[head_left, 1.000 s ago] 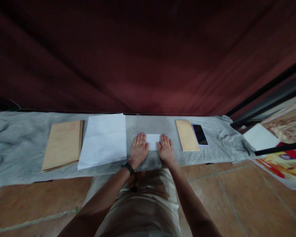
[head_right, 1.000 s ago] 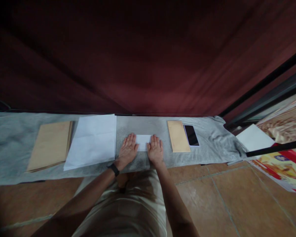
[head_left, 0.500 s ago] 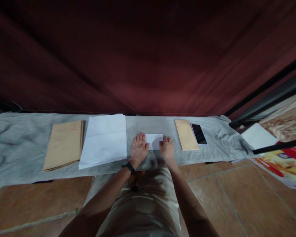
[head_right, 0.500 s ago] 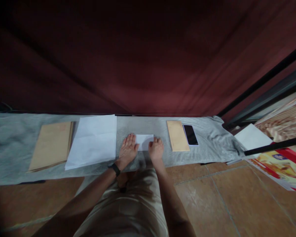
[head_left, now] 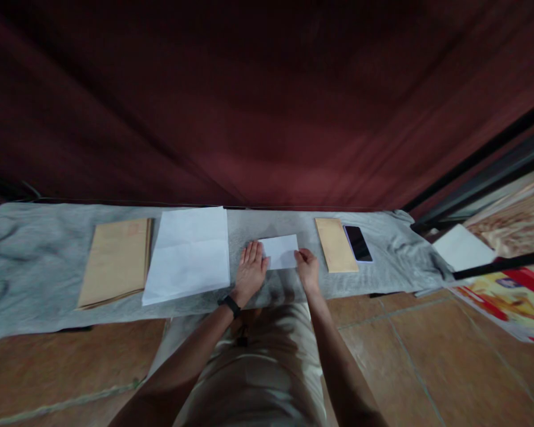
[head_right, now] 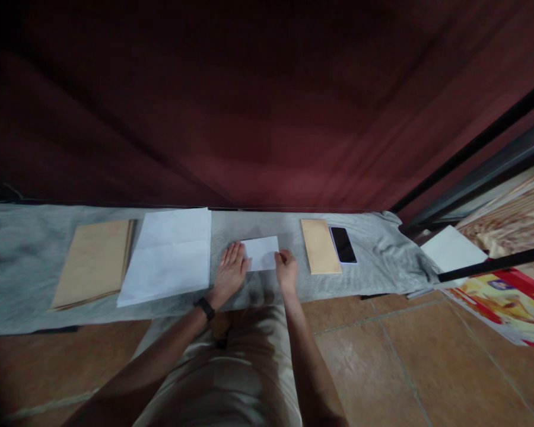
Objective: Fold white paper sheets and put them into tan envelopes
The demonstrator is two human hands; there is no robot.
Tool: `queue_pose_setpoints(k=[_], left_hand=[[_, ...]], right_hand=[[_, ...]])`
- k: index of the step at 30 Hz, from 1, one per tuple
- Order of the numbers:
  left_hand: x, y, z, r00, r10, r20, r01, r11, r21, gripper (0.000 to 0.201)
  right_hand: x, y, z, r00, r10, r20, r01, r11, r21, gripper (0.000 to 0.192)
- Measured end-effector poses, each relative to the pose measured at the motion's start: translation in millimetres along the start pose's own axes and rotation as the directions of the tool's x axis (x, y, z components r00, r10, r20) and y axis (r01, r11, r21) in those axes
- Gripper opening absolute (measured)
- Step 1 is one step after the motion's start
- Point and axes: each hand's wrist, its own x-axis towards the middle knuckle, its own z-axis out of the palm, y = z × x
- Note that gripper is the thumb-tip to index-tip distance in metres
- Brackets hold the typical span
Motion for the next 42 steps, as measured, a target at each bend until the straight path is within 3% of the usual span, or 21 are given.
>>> queue_pose_setpoints(k=[3, 5, 8, 10, 13, 16, 19, 24, 29, 33, 37, 40, 42], left_hand=[[4.2, 9.1, -9.4, 0.997, -0.074, -0.024, 0.066, 0.965, -0.254, 0.058], [7.7, 22.8, -17.5, 0.988, -0.153, 0.026, 0.148, 0.872, -0.467, 0.056], [12.1, 46.6, -26.9, 0.969, -0.194, 0.156, 0.242, 0.593, -0.768, 0.056], [13.7, 55.9, -27.7, 0.958, -0.198, 0.205, 0.273, 0.422, -0.864, 0.054], [14.7, 51.5, -19.9, 0.936, -0.269, 0.226, 0.314, 0.349, -0.883, 0.042], [16.3, 31.6, -9.2, 0.914, -0.345, 0.214, 0.345, 0.381, -0.858, 0.026], [20.2, 12.2, -4.3, 0.908, -0.371, 0.196, 0.356, 0.435, -0.827, 0.017], [33.0, -6.2, -4.0, 0.909, -0.371, 0.189, 0.377, 0.541, -0.752, 0.028], [43.7, -13.7, -0.5, 0.914, -0.372, 0.162, 0.386, 0.677, -0.626, 0.038], [38.7, -6.0, -2.5, 0.922, -0.361, 0.141, 0.383, 0.790, -0.478, 0.051], [26.9, 8.5, -7.9, 0.968, -0.243, 0.056, 0.249, 0.960, -0.126, 0.057], [17.2, 16.9, -7.3, 0.998, -0.063, 0.013, 0.063, 0.997, 0.038, 0.052], [10.6, 20.3, -3.6, 0.997, 0.050, 0.052, -0.053, 0.996, 0.075, 0.052]], right_hand=[[-9.3, -19.0, -11.7, 0.980, -0.087, -0.177, 0.095, 0.995, 0.039, 0.038], [-17.0, -31.9, -18.2, 0.955, -0.199, -0.218, 0.199, 0.980, -0.023, 0.037], [-29.7, -45.8, -19.5, 0.911, -0.397, -0.113, 0.372, 0.909, -0.186, 0.034], [-38.0, -48.8, -14.5, 0.881, -0.472, 0.014, 0.459, 0.849, -0.261, 0.033], [-48.8, -44.2, -3.6, 0.840, -0.514, 0.173, 0.543, 0.801, -0.252, 0.034], [-55.3, -34.1, 4.3, 0.827, -0.520, 0.215, 0.557, 0.811, -0.181, 0.035], [-54.9, -25.5, 7.4, 0.859, -0.483, 0.171, 0.507, 0.851, -0.141, 0.036], [-41.8, -20.5, 10.8, 0.891, -0.435, 0.133, 0.448, 0.889, -0.093, 0.040], [-32.6, -12.7, 24.7, 0.882, -0.427, 0.197, 0.464, 0.858, -0.219, 0.042], [-35.1, -2.7, 39.5, 0.865, -0.410, 0.288, 0.493, 0.799, -0.345, 0.044], [-38.6, 2.6, 48.2, 0.865, -0.381, 0.325, 0.496, 0.747, -0.443, 0.048], [-38.9, 5.0, 50.2, 0.861, -0.378, 0.341, 0.504, 0.729, -0.464, 0.050], [-38.7, 6.9, 50.2, 0.857, -0.375, 0.353, 0.508, 0.723, -0.468, 0.052]])
